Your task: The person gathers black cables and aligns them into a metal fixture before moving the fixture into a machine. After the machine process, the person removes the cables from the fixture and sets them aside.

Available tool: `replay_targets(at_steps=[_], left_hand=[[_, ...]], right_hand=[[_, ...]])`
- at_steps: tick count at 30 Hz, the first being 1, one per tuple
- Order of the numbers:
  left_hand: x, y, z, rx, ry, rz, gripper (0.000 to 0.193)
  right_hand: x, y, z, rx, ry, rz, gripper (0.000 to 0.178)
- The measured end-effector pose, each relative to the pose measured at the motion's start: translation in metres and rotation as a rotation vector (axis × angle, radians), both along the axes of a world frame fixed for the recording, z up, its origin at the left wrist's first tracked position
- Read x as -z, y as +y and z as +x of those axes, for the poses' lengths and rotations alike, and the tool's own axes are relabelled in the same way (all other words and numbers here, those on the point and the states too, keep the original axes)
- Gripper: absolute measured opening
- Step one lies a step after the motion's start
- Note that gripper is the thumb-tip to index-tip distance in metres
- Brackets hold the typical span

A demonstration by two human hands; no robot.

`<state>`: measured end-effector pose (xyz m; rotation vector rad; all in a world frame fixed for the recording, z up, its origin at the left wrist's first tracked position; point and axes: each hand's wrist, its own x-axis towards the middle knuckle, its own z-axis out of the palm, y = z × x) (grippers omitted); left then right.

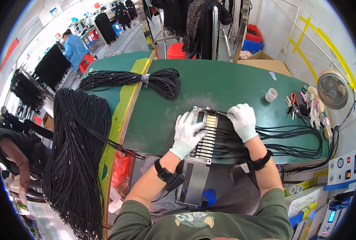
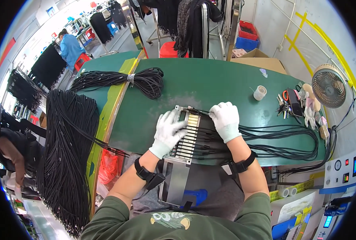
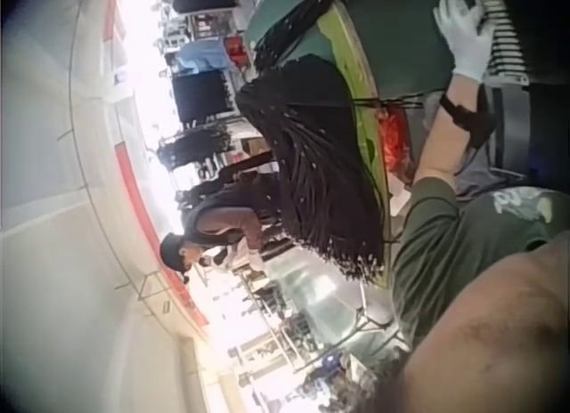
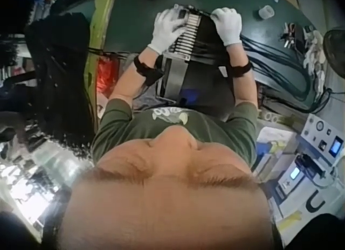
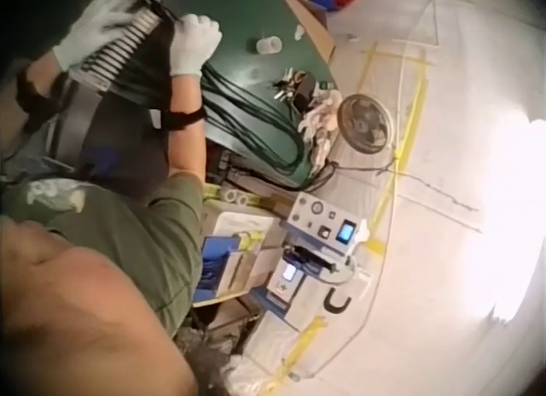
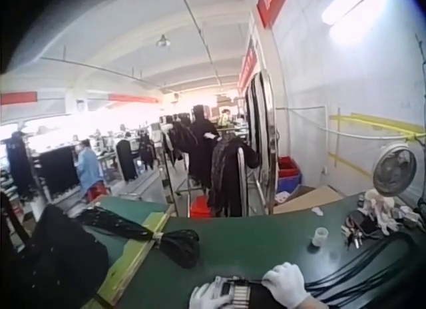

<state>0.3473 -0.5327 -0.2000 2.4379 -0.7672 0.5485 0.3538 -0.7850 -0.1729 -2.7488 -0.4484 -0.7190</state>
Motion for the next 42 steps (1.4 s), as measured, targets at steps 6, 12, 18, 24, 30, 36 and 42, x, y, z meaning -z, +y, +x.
replay_targets(at_steps=[6, 12, 18, 24, 30, 36, 42], left_hand=[[0.002, 0.006, 0.006, -0.147, 0.014, -0.384, 0.021], [-0.008, 0.008, -0.002, -0.010, -0.024, -0.422, 0.016], [-0.014, 0.004, -0.007, 0.199, -0.017, -0.436, 0.016], [-0.009, 0.003, -0.004, 0.193, -0.011, -0.377, 0.018], [-0.002, 0.018, 0.006, -0.076, 0.119, -0.541, 0.020], [-0.010, 0.017, 0.005, -0.115, -0.093, -0.352, 0.020], [-0.004, 0.012, 0.004, -0.134, 0.082, -0.423, 0.018]], right_hand=[[-0.009, 0.000, -0.005, -0.223, 0.154, 0.149, 0.008], [-0.015, 0.012, -0.008, -0.302, 0.085, 0.245, 0.014], [-0.019, 0.054, -0.032, -0.441, 0.111, 0.328, 0.021], [-0.019, 0.043, -0.026, -0.421, 0.192, 0.290, 0.019], [-0.017, 0.027, -0.016, -0.221, 0.058, 0.257, 0.017], [-0.020, 0.045, -0.030, -0.285, 0.296, 0.384, 0.009], [-0.014, 0.041, -0.025, -0.229, 0.033, 0.153, 0.009]])
